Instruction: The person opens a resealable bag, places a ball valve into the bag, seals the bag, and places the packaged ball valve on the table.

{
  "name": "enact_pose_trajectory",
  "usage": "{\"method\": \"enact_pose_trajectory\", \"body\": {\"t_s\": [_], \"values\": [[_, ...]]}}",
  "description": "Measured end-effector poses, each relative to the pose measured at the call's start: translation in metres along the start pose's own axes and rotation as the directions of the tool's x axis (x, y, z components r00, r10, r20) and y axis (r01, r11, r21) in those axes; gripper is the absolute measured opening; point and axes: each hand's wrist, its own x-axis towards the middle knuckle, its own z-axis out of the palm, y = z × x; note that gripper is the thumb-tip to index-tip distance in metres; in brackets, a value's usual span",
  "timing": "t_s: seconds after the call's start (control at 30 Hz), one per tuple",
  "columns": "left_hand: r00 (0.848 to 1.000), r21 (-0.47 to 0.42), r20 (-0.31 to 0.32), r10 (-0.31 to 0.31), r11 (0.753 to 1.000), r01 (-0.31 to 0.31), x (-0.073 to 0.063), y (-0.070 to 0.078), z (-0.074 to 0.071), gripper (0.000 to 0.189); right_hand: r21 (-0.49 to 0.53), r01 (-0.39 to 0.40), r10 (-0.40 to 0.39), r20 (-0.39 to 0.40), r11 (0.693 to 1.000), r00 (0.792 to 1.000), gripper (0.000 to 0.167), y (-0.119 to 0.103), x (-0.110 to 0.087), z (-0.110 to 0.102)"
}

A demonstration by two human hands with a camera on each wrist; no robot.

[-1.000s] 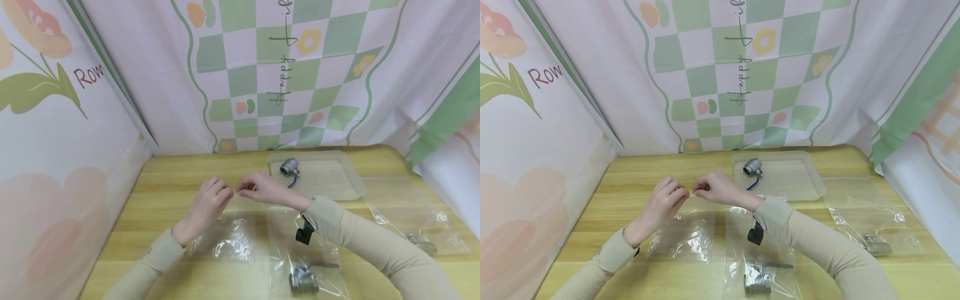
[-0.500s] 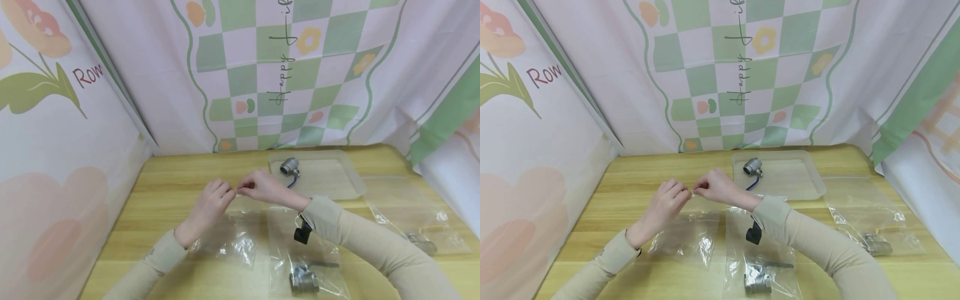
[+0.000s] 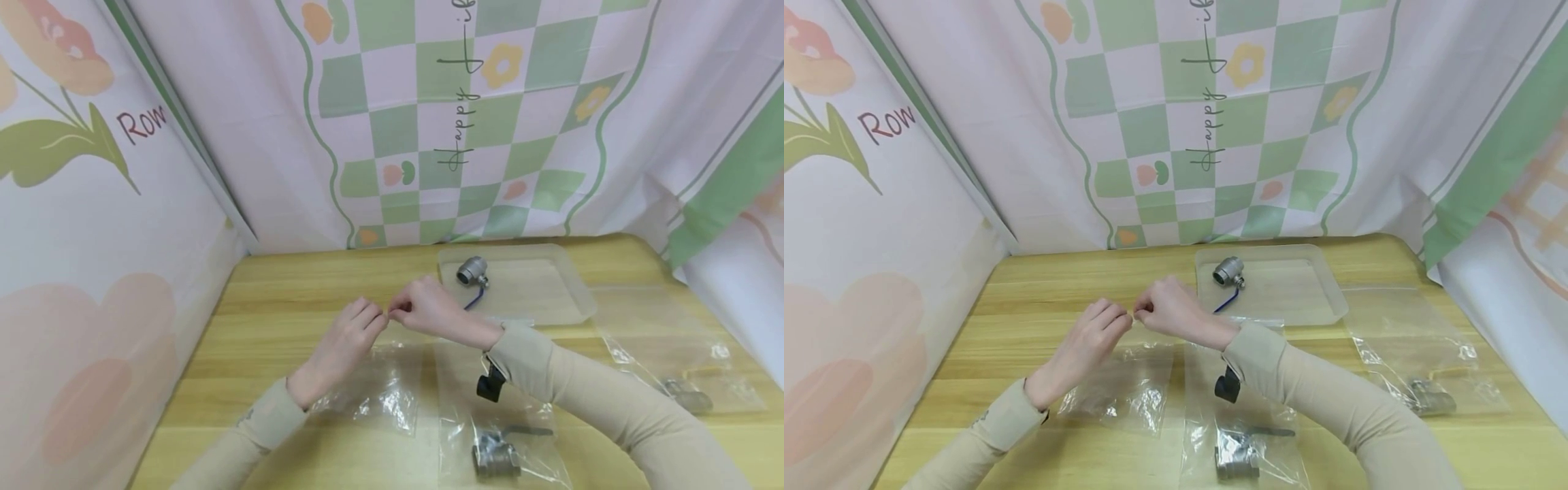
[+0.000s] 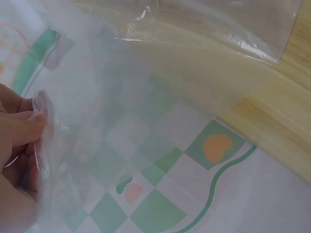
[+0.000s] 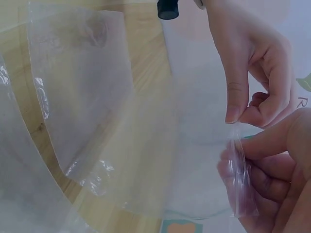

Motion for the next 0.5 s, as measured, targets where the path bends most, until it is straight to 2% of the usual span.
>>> {"method": "enact_pose_trajectory", "body": {"t_s": [0.1,0.2,0.27,0.37,0.43,0.5], "values": [[1.000,0.005,-0.014,0.009,1.000,-0.009,0.000,0.001,0.001,0.026,-0.014,-0.010,0.010,-0.009,1.000,1.000,0.009,0.000,0.000,0.000],[0.998,0.015,-0.052,0.048,0.999,-0.048,0.002,0.005,0.001,0.023,-0.027,-0.037,0.036,-0.034,0.999,0.999,0.009,0.002,0.001,-0.001],[0.995,-0.005,-0.093,0.036,0.999,-0.037,0.004,0.007,0.000,0.019,-0.030,-0.046,0.044,-0.054,0.998,0.998,0.009,0.004,0.002,-0.003],[0.985,-0.027,-0.170,-0.005,1.000,0.000,0.008,0.001,-0.003,0.015,-0.029,-0.034,0.031,-0.073,0.999,0.997,0.010,0.006,0.004,-0.008],[0.983,-0.045,-0.180,-0.041,0.998,0.034,0.009,-0.005,-0.006,0.017,-0.025,-0.013,0.011,-0.070,1.000,0.998,0.011,0.007,0.004,-0.011],[0.985,-0.032,-0.166,-0.046,0.999,0.042,0.008,-0.011,-0.007,0.021,-0.015,0.004,-0.005,-0.061,1.000,0.998,0.010,0.008,0.004,-0.013]]}}
